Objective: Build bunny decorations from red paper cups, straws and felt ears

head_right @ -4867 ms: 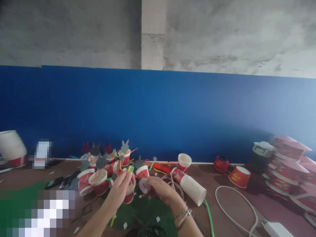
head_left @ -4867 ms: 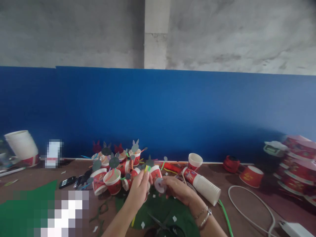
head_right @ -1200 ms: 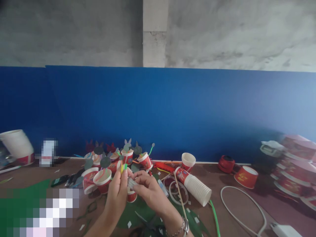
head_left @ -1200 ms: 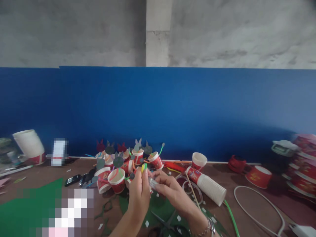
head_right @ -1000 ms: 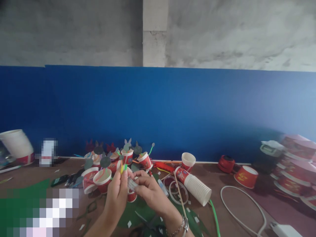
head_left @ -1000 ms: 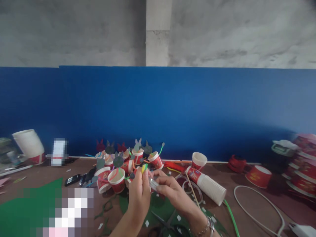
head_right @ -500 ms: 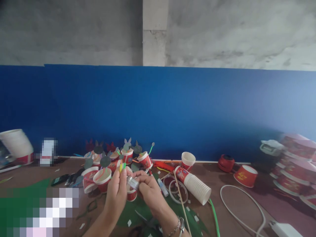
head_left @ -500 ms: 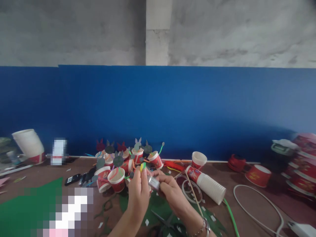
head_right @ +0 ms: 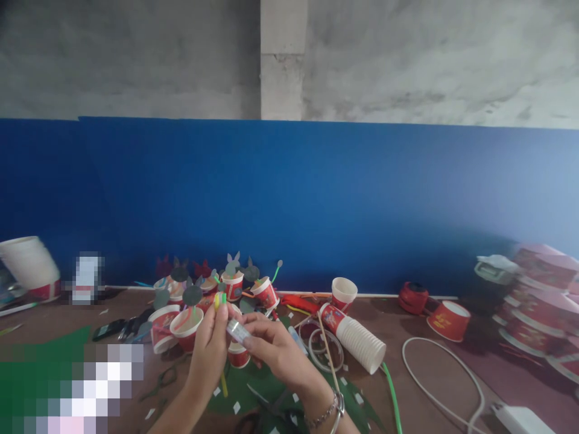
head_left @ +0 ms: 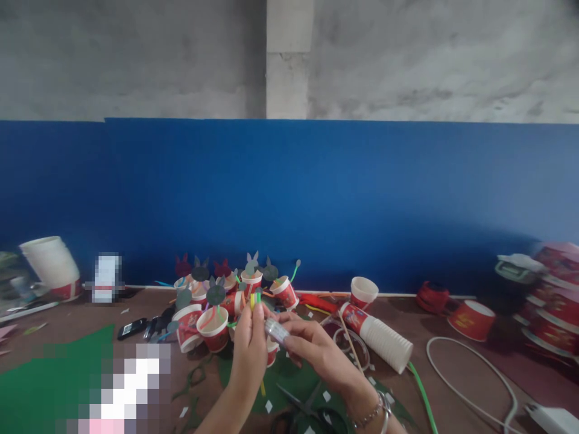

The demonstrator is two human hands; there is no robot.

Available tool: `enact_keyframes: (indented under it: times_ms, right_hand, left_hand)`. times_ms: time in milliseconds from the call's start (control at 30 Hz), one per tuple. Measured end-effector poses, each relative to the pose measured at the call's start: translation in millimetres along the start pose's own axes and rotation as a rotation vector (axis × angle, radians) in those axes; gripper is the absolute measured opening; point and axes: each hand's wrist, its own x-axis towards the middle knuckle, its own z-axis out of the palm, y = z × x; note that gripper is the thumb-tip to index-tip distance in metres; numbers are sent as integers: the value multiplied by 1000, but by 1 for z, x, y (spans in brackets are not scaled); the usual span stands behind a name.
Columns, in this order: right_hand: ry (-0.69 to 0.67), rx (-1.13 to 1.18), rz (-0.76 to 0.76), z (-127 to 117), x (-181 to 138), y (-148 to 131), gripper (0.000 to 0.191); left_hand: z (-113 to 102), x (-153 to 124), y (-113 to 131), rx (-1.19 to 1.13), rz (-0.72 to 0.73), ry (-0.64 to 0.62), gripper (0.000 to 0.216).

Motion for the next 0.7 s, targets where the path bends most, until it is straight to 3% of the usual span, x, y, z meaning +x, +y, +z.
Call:
enact_keyframes:
  times_ms: [267, 500, 700]
  right_hand:
    - [40, 15, -31, 5, 2, 2, 27]
    - [179, 79, 28, 8, 3, 8, 30]
    - [174, -118, -2, 8, 4, -1, 33]
  left_hand:
    - [0, 0, -5, 48, 20, 22, 40]
    - [0, 1, -9, 134, 17, 23, 37]
    - [-5, -2, -11, 320, 331, -75, 30]
